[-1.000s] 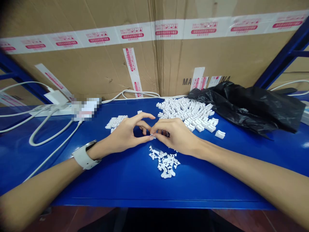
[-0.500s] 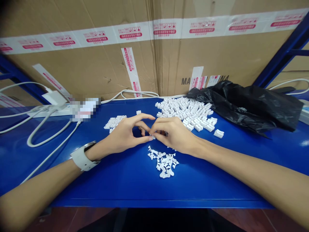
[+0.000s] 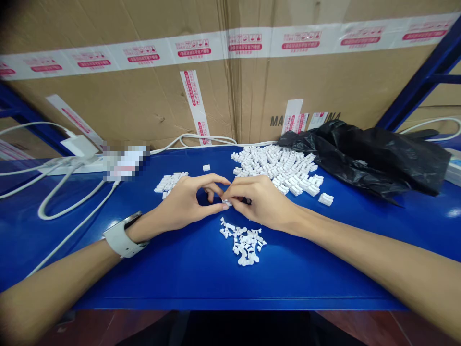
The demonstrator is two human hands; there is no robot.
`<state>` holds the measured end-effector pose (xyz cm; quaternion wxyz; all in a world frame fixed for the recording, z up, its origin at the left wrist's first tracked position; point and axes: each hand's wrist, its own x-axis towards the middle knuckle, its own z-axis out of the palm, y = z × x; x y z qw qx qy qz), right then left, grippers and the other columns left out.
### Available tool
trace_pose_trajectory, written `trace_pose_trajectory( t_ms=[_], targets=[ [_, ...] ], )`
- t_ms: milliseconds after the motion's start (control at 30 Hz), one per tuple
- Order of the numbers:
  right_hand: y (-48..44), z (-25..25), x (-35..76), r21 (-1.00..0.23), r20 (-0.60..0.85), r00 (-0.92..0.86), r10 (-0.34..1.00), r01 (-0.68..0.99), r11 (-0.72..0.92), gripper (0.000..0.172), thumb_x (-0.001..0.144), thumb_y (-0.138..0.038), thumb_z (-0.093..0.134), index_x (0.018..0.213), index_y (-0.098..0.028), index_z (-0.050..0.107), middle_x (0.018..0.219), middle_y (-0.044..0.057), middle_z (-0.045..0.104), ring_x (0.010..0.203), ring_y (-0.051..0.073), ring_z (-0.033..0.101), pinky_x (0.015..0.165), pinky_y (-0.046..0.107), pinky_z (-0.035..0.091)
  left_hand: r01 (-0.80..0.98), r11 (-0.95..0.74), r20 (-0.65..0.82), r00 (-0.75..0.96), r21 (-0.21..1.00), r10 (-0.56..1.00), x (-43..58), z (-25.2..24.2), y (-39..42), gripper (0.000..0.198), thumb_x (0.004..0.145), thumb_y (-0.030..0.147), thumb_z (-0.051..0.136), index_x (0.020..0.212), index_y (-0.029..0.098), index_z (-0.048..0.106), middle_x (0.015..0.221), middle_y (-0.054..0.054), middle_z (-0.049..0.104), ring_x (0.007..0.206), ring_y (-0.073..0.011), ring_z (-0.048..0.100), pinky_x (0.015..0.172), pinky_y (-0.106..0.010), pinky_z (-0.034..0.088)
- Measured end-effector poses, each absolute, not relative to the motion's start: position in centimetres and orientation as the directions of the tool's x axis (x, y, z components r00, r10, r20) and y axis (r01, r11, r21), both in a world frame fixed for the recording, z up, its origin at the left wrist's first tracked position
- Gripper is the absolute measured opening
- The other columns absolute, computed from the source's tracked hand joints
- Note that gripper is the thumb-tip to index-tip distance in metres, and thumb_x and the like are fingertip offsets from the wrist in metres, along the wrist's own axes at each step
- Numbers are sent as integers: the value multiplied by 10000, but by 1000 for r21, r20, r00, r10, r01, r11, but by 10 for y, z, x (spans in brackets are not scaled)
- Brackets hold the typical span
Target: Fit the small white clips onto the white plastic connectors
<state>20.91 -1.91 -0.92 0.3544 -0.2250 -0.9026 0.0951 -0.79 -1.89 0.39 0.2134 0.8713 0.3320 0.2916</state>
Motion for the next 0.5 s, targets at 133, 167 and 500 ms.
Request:
trace_pose_trajectory(
  t_ms=[133,167,500],
  targets=[
    [-20,-11,208,-309,638,-608,472,360,881,143,916,-97,610,974,-136,735,841,47,726,713,124,670,656,233,509,441,-701,366,627,561,687,-8,4,-19,345,830,250,743,1152,189,635,870,17,755,666,-99,605,657,-222,476],
    [-20,-11,208,-304,646,-604,467,358,883,137,918,-100,615,974,-135,734,832,44,727,704,119,670,649,226,506,437,-701,364,631,563,685,-8,4,-19,345,833,248,741,1155,188,635,871,20,755,665,-97,603,655,-220,475],
    [-23,-12,208,-217,705,-581,408,371,903,99,899,-77,650,932,-124,732,746,21,724,607,94,638,555,195,454,413,-686,345,640,599,687,-5,4,-17,359,832,226,740,1169,167,632,886,5,759,670,-96,610,648,-226,477]
  ],
)
